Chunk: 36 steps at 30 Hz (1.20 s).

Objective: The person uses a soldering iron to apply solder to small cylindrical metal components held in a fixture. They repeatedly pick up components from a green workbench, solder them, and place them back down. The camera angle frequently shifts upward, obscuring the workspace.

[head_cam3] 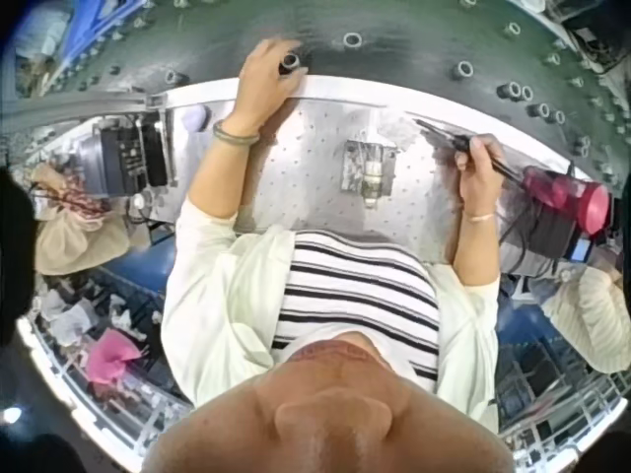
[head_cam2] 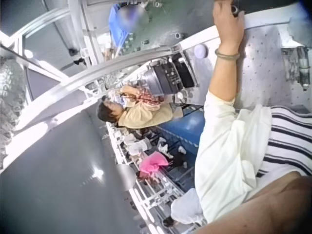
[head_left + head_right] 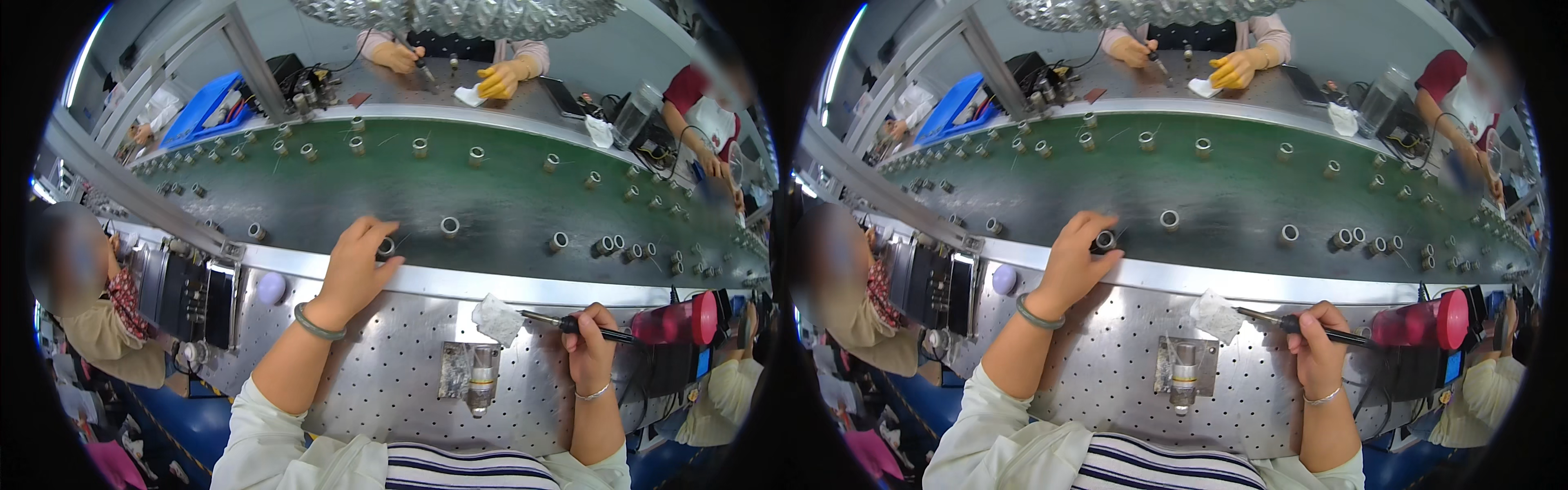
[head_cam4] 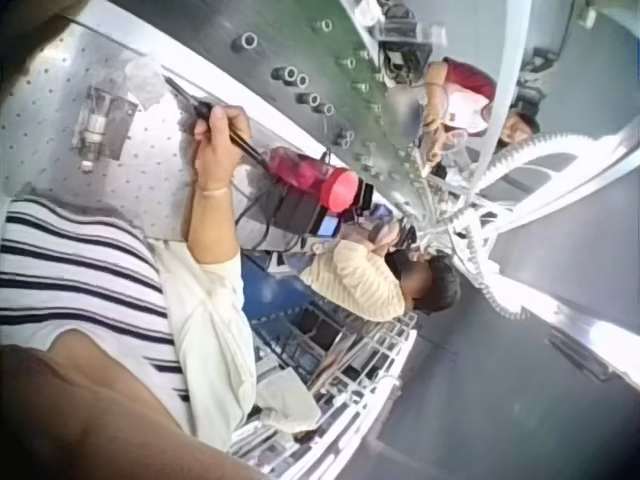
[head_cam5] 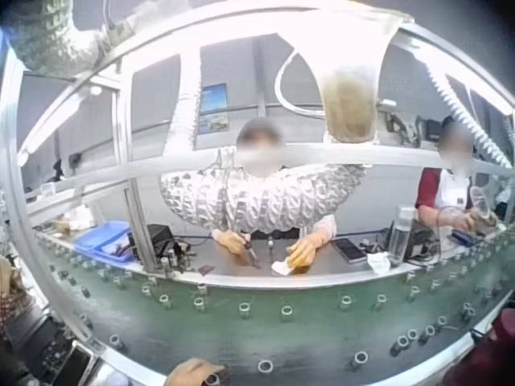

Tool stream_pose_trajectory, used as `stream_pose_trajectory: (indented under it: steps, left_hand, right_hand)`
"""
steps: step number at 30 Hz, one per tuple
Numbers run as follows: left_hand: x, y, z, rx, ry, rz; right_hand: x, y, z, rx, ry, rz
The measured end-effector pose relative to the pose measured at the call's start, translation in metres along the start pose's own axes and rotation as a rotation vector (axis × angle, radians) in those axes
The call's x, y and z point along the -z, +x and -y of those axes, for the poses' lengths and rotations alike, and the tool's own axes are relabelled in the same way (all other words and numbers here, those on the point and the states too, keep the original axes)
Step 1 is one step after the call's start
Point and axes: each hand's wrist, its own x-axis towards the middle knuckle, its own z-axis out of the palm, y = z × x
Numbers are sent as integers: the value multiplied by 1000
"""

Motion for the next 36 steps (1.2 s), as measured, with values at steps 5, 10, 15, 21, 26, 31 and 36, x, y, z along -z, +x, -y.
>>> stream_pose_trajectory:
  steps: [5, 10, 15, 21, 26, 31, 36]
  left_hand:
    - [9, 9, 3, -27, 146, -67]
    - [3, 37, -46, -198, 153, -8]
    - [-40, 48, -39, -134, -26, 88]
    - [-50, 49, -32, -130, -60, 103]
    - [-64, 48, -46, -201, -133, 103]
    - [-57, 46, -74, -141, -156, 189]
    - [-31, 25, -79, -158, -145, 11]
  right_hand:
    - [1, -2, 1, -24, 22, -31]
    - [2, 0, 3, -45, 19, -33]
    - [0, -3, 3, -57, 2, -29]
    - [-3, -8, 4, -138, -38, -65]
    - [0, -7, 9, -165, -60, -52]
    - [11, 0, 6, -155, -3, 49]
    - [9, 0, 1, -163, -45, 63]
